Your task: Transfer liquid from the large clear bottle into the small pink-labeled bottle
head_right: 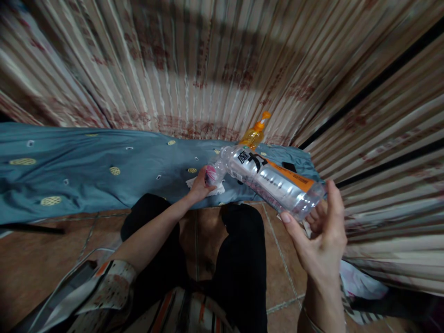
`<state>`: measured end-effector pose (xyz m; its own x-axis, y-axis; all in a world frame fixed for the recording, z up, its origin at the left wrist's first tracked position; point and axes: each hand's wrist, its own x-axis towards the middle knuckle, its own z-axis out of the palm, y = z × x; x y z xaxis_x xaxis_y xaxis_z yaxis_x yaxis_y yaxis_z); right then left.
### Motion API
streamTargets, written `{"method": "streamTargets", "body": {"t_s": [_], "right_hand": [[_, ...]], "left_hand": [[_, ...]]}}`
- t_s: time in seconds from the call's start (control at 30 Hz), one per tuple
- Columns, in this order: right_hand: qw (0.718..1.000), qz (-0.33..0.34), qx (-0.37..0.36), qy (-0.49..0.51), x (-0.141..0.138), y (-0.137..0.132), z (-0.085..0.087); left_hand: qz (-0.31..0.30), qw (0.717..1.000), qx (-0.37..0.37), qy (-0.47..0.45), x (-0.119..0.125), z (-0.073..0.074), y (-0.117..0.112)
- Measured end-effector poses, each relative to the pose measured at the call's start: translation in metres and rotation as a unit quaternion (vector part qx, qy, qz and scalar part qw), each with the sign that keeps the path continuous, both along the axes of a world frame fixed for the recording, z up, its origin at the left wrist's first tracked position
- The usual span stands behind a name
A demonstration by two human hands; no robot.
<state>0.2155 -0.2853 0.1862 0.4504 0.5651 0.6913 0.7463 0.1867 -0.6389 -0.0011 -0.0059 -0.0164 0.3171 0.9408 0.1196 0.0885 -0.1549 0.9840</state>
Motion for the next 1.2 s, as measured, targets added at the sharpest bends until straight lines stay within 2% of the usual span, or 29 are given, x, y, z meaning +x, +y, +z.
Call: {"method": "streamTargets", "body": {"t_s": [0.17,0.43,0.77,0.97,1.2], "right_hand": [[1.000,-0.010,0.007,0.023,0.006,0.001,-0.005],[1.000,-0.025,0.015,0.008,0.019,0.006,-0.003],[1.000,-0.014,0.008,-0.026,0.025,0.006,-0.006],[1.000,-0.014,0.003,-0.011,0.029,0.002,-0.010],[0.999,0.005,0.011,-0.040,0.019,0.003,0.002]], "left_hand": [[-0.001,1.000,0.000,0.003,-0.003,-0.001,-0.001],[-0.006,1.000,0.006,0.007,-0.003,-0.003,-0.002],[-0.005,0.999,0.006,0.038,-0.010,0.004,-0.007],[-0.010,0.999,0.004,0.033,-0.011,0.003,-0.007],[-0.002,0.999,0.008,0.048,-0.009,0.001,-0.009]]}}
